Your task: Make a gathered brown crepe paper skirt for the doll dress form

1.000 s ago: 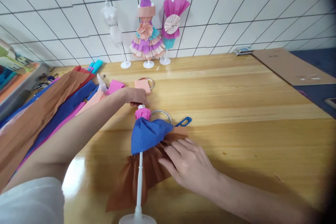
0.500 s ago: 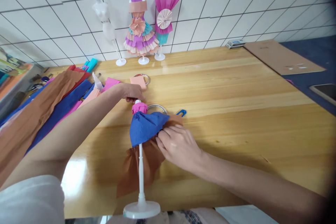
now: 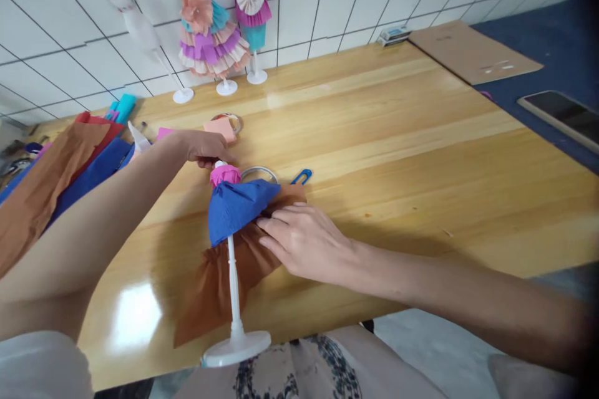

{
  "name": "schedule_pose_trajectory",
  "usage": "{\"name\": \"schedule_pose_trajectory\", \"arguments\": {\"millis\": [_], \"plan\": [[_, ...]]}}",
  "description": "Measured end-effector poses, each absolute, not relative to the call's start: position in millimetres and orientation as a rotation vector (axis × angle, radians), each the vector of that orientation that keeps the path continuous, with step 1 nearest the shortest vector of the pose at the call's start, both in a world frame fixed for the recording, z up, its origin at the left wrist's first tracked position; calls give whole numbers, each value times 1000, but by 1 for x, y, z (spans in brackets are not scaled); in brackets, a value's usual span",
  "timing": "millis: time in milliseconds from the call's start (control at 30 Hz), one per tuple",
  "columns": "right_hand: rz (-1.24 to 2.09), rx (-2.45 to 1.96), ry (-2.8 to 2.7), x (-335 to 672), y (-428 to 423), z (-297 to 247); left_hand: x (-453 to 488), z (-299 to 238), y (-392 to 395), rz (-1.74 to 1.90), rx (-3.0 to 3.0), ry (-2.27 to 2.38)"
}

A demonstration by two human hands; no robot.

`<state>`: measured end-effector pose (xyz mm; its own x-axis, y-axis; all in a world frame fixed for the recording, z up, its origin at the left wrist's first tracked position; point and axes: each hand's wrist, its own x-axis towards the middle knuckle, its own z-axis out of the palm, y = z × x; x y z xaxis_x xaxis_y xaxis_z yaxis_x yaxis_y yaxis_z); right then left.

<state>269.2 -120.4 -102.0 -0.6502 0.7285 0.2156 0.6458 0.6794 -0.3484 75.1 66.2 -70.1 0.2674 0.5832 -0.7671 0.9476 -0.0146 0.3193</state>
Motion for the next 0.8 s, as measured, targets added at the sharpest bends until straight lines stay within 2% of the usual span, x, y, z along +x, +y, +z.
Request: {"name": "schedule_pose_trajectory", "arguments": {"millis": [267,567,800], "plan": [[197,-903,-2577,283,-117,-111,74,-73,72,-589,1698,1401],[136,-997,-2682,275,-123,-113,74,-75,72,-580,1700,1421],[-55,-960,-2623,271,-125,-113,79,-73,68,-590,1691,1452]]}}
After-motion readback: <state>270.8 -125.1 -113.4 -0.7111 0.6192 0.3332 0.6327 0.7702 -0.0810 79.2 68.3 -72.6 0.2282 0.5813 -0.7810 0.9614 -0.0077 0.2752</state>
